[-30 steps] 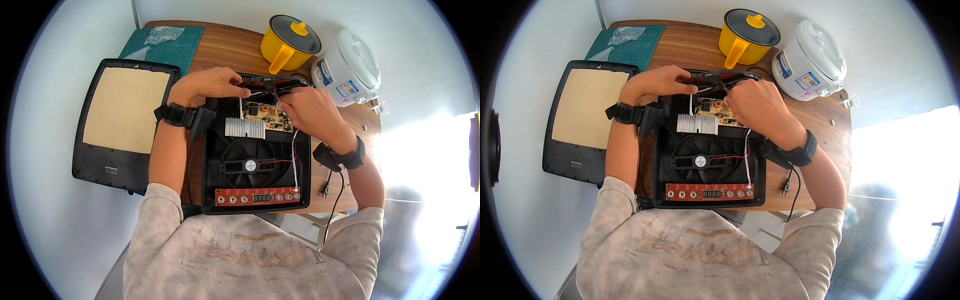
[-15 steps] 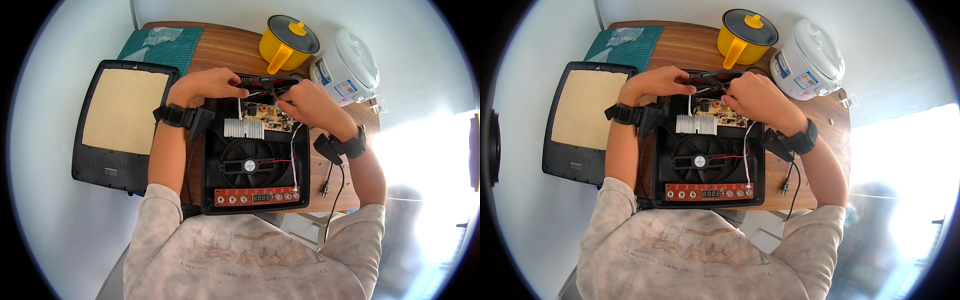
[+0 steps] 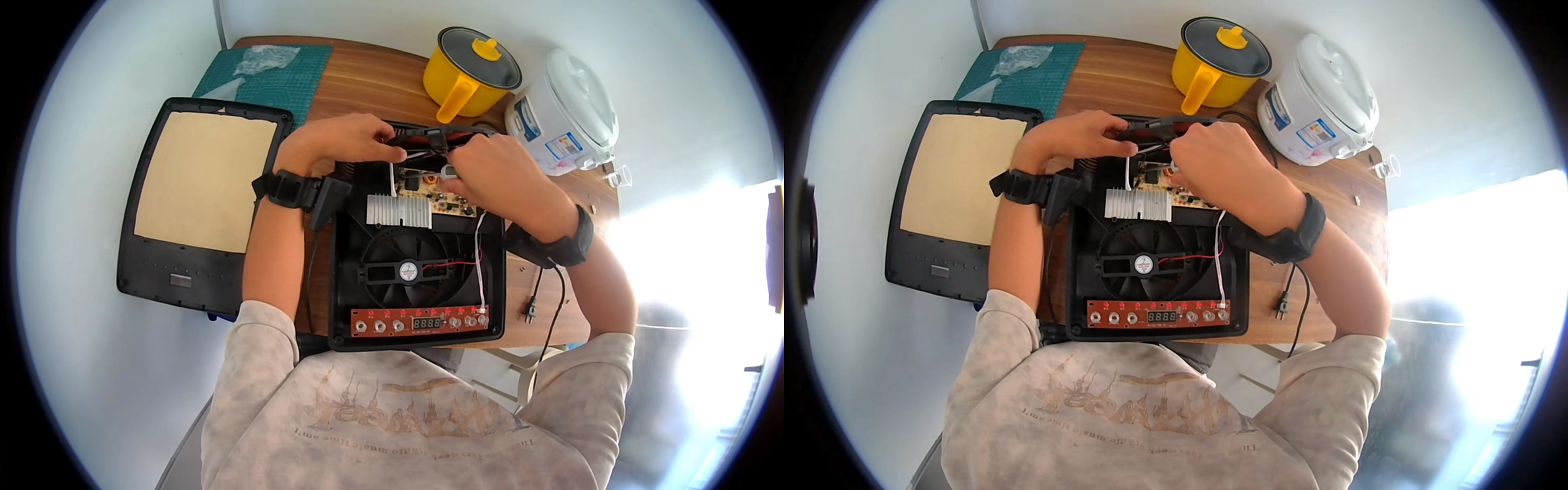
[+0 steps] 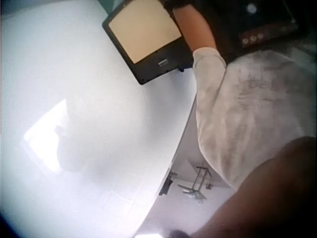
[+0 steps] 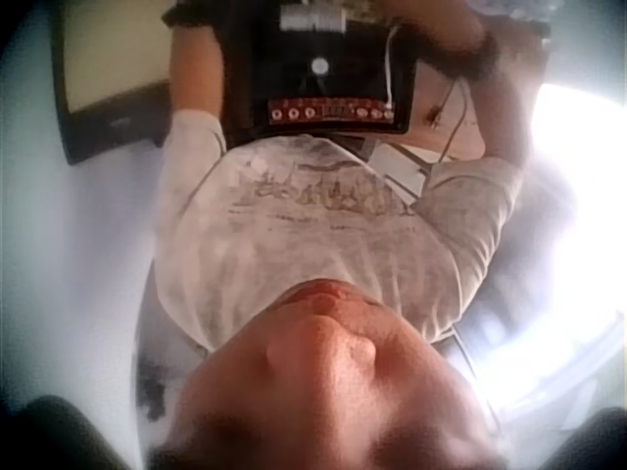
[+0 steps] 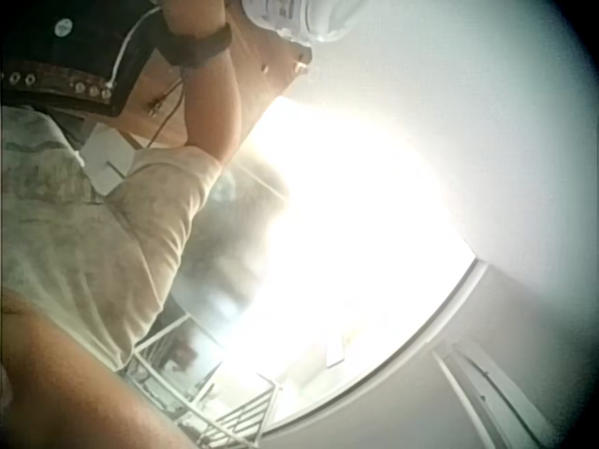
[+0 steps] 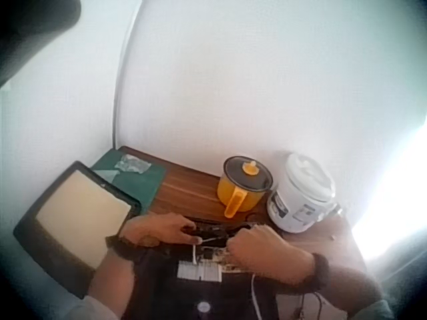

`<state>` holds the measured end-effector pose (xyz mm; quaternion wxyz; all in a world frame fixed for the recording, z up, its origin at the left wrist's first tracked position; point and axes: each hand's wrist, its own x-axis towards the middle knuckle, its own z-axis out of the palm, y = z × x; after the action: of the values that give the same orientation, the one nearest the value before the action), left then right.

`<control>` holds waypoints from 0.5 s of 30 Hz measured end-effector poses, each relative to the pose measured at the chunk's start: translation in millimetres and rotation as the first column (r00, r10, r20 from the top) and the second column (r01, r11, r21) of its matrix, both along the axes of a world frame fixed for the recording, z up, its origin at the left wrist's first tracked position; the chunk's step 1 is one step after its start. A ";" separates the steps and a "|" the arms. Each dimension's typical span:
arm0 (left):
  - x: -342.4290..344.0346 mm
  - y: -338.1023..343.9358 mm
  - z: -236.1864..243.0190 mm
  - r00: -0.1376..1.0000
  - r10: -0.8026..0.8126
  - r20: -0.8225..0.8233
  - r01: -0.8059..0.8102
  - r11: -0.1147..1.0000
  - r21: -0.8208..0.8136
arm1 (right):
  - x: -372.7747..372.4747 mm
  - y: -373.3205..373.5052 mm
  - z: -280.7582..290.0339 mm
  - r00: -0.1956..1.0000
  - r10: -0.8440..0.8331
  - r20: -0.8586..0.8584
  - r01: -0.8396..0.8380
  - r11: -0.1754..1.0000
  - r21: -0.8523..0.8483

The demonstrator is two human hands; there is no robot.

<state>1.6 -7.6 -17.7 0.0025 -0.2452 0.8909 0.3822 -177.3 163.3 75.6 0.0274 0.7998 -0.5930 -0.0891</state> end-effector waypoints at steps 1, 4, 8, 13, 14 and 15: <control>-0.5 0.2 1.8 1.000 0.001 0.016 -0.001 1.000 -0.002 | -0.6 -1.0 1.2 1.000 0.003 -0.023 -0.003 1.000 0.013; -2.5 2.1 7.1 0.999 -0.010 0.034 0.009 1.000 0.014 | -5.3 -1.6 -0.5 0.991 0.129 -0.030 -0.131 0.987 -0.092; -0.2 2.0 6.3 1.000 0.002 0.031 -0.002 1.000 -0.010 | 5.2 -5.7 5.5 0.976 0.207 -0.063 -0.213 0.971 -0.113; -3.1 1.9 9.7 0.997 -0.012 0.080 0.013 1.000 -0.005 | 4.7 -13.3 4.3 0.963 0.238 -0.122 -0.246 0.968 -0.057; -2.6 1.7 9.0 0.997 -0.010 0.074 0.010 1.000 -0.008 | 6.3 -14.1 4.7 0.966 0.241 -0.090 -0.246 0.967 -0.059; -2.2 1.2 7.6 0.998 -0.008 0.068 0.009 1.000 -0.012 | 8.7 -15.0 6.1 0.968 0.243 -0.057 -0.246 0.967 -0.061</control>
<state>-0.6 -6.3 -10.1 0.0330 -0.2544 0.8936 0.3683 -168.7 148.3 81.7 0.0798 0.8630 -0.4917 -0.0847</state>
